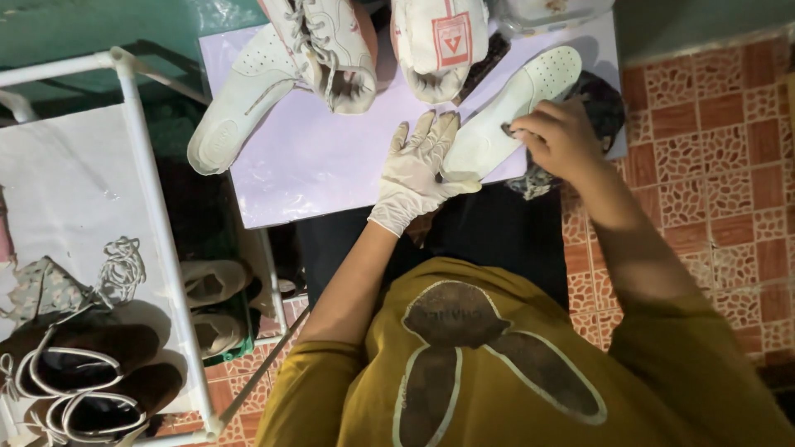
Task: The person scrubs a white shoe with a brush and then wipes it with a cloth. The person holds the shoe in their left hand while using the brush and cloth with their right hand.
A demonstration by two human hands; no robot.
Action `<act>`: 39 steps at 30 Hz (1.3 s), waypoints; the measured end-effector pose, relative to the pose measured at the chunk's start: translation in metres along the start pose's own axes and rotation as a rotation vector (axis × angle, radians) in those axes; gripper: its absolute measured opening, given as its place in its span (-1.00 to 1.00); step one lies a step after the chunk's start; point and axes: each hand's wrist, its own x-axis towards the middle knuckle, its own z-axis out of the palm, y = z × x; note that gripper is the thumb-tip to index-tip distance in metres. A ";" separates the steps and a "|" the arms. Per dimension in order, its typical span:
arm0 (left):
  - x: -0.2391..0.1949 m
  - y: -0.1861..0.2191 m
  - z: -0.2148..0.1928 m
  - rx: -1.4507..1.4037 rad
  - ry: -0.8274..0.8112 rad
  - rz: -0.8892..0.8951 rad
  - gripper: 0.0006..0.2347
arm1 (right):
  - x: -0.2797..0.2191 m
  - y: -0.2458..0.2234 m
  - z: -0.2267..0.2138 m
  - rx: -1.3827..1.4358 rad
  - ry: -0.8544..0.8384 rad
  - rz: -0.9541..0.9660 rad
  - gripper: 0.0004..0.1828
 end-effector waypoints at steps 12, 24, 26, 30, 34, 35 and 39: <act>-0.004 -0.002 -0.006 -0.019 -0.012 -0.006 -0.06 | 0.000 -0.011 0.021 -0.138 0.028 0.098 -0.79; -0.004 -0.002 0.026 -0.153 0.600 0.104 -0.15 | 0.008 -0.050 -0.002 -0.043 -0.035 0.116 -0.85; -0.004 -0.001 0.026 -0.160 0.620 0.107 -0.17 | 0.002 -0.029 -0.006 -0.076 -0.021 0.165 -0.89; -0.003 -0.002 0.029 -0.140 0.621 0.105 -0.17 | -0.002 0.012 -0.024 -0.145 0.082 0.260 -0.87; -0.005 0.000 0.023 -0.180 0.591 0.116 -0.18 | -0.002 0.017 -0.042 -0.212 0.166 0.344 -0.87; -0.005 0.000 0.024 -0.178 0.608 0.120 -0.18 | 0.000 0.014 -0.043 -0.171 0.179 0.380 -0.83; -0.002 -0.002 0.029 -0.158 0.602 0.118 -0.17 | -0.001 0.015 -0.040 -0.169 0.202 0.371 -0.82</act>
